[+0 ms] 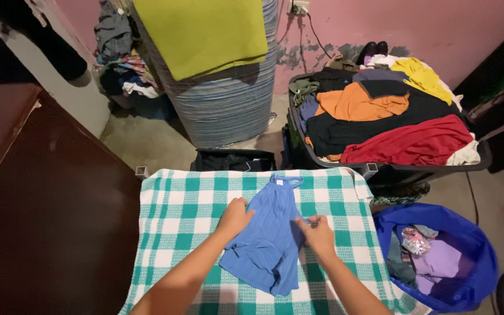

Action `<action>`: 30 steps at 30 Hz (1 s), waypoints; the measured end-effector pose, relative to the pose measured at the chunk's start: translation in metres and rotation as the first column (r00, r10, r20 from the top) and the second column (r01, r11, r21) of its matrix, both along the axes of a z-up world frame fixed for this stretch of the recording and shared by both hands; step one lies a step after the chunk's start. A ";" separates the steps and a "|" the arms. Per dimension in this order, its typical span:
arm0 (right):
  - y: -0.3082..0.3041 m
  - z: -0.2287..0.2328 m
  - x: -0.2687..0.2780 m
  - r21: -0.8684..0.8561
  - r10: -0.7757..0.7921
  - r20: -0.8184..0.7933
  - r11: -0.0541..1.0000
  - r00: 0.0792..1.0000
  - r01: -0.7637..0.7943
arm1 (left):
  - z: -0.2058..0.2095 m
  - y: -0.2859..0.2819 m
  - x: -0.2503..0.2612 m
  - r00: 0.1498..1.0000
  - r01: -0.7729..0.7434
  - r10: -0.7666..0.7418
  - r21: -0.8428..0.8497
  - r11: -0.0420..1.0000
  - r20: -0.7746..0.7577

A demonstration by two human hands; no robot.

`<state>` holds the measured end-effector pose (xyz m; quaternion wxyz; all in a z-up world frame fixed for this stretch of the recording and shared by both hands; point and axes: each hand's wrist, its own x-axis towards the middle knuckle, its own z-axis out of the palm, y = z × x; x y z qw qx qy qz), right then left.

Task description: The person picks up clothing items from a basket, folds each item by hand on a table, and stacks them on top of a dresser.

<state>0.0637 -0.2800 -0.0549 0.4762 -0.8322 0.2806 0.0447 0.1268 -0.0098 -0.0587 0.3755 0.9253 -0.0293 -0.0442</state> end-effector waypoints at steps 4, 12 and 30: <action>-0.004 -0.020 0.005 0.025 0.210 -0.066 0.978 0.976 -0.208 | 0.011 -0.012 0.009 0.967 0.012 0.014 0.101 0.995 -0.253; -0.015 0.093 0.044 0.604 0.182 0.117 0.767 0.976 -0.216 | 0.078 0.023 0.036 0.958 0.154 -0.230 -0.366 0.918 -0.173; -0.015 0.180 0.121 0.378 0.316 0.389 0.802 0.866 -0.462 | 0.179 0.032 0.071 0.978 -0.114 -0.061 -0.755 0.646 -0.200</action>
